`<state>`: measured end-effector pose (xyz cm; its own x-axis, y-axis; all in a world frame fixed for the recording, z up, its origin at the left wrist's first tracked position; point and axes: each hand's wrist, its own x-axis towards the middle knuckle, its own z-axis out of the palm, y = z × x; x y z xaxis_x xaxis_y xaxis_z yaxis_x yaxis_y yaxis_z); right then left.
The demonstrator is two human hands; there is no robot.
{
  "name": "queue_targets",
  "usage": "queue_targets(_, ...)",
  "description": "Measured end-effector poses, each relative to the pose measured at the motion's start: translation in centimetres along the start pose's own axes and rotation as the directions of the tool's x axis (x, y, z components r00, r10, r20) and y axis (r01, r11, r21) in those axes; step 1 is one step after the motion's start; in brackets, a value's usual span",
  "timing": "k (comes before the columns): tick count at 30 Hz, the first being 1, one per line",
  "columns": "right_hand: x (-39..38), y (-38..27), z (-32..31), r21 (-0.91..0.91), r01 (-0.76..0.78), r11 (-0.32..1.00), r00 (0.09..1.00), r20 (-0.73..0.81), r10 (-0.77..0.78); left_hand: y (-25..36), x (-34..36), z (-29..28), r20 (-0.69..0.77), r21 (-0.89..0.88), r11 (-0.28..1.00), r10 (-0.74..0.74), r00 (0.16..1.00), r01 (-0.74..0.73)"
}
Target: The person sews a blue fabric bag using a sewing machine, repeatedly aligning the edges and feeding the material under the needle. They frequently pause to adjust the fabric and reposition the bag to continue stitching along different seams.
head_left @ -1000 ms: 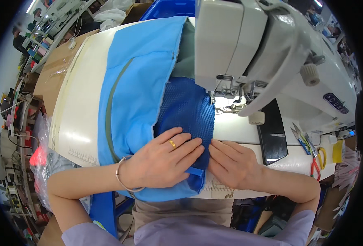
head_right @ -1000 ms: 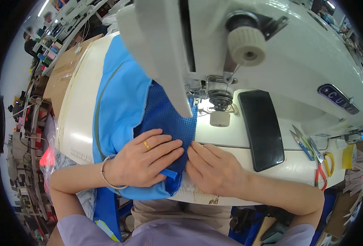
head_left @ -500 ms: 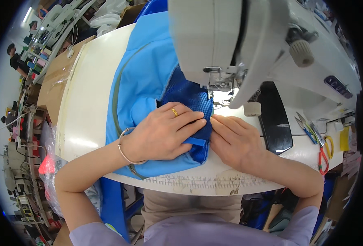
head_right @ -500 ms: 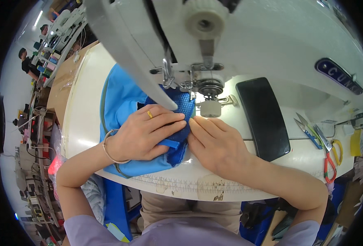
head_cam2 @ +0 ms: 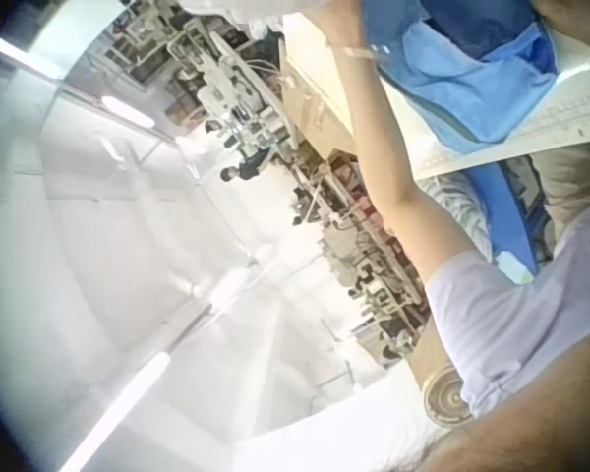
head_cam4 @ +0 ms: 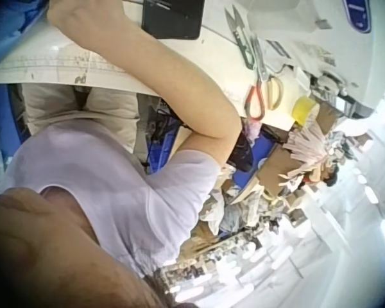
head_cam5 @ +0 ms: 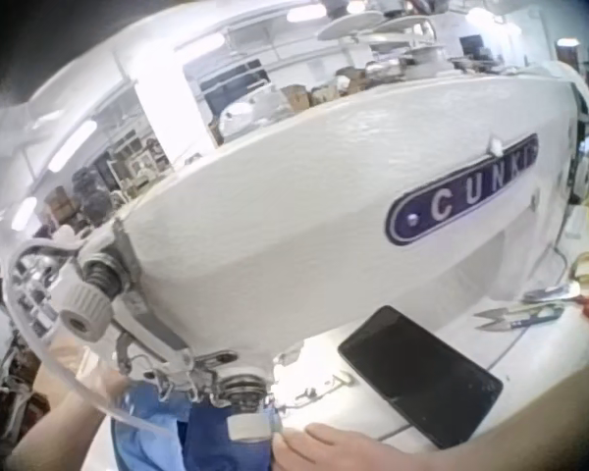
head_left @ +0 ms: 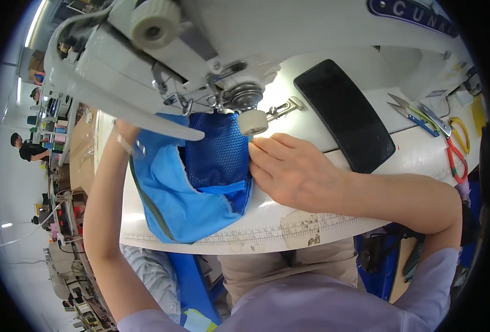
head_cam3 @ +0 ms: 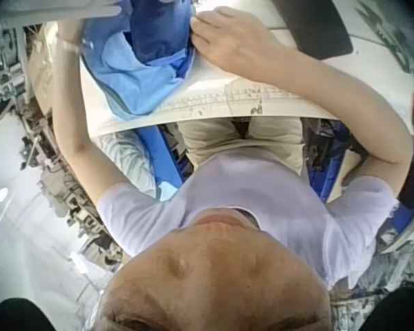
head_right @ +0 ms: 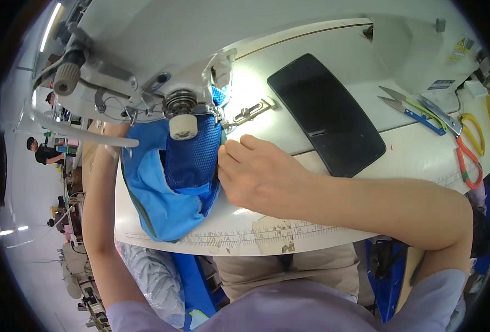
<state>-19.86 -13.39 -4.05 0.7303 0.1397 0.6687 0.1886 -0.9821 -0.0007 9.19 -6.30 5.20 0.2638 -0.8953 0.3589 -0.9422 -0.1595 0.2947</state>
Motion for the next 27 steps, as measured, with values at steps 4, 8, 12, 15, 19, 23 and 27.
queue_targets(4,0.1,-0.4,-0.4,0.073,-0.029,0.997,0.993,0.119,0.02,-3.7,4.1,2.2,0.212,0.182,0.983,-0.07,0.975,0.031)
queue_targets(8,-0.3,-0.6,-0.3,0.028,-0.048,0.998,0.992,0.117,0.045,-4.5,6.3,3.8,0.304,0.229,0.973,-0.088,0.949,0.017)
queue_targets(12,0.1,-0.9,-0.4,-0.001,-0.041,0.999,0.993,0.115,0.041,-4.9,6.6,3.1,0.332,0.261,0.965,-0.104,0.938,0.014)
queue_targets(15,0.2,-1.0,-0.3,-0.05,-0.036,0.998,0.995,0.096,0.04,-5.1,7.0,2.8,0.343,0.283,0.959,-0.101,0.934,-0.001)
queue_targets(19,0.2,-1.1,-0.4,-0.062,-0.032,0.998,0.995,0.097,0.038,-5.1,7.2,2.5,0.355,0.3,0.954,-0.095,0.93,-0.017)
queue_targets(23,-0.4,-0.6,-0.4,-0.082,-0.051,0.995,0.979,0.195,0.066,-5.3,7.7,5.2,0.377,0.256,0.965,-0.047,0.925,-0.055)
queue_targets(27,0.5,-1.2,-1.0,0.073,-0.037,0.997,0.994,0.105,0.029,-5.1,6.1,0.5,0.354,0.349,0.935,-0.077,0.932,-0.055)
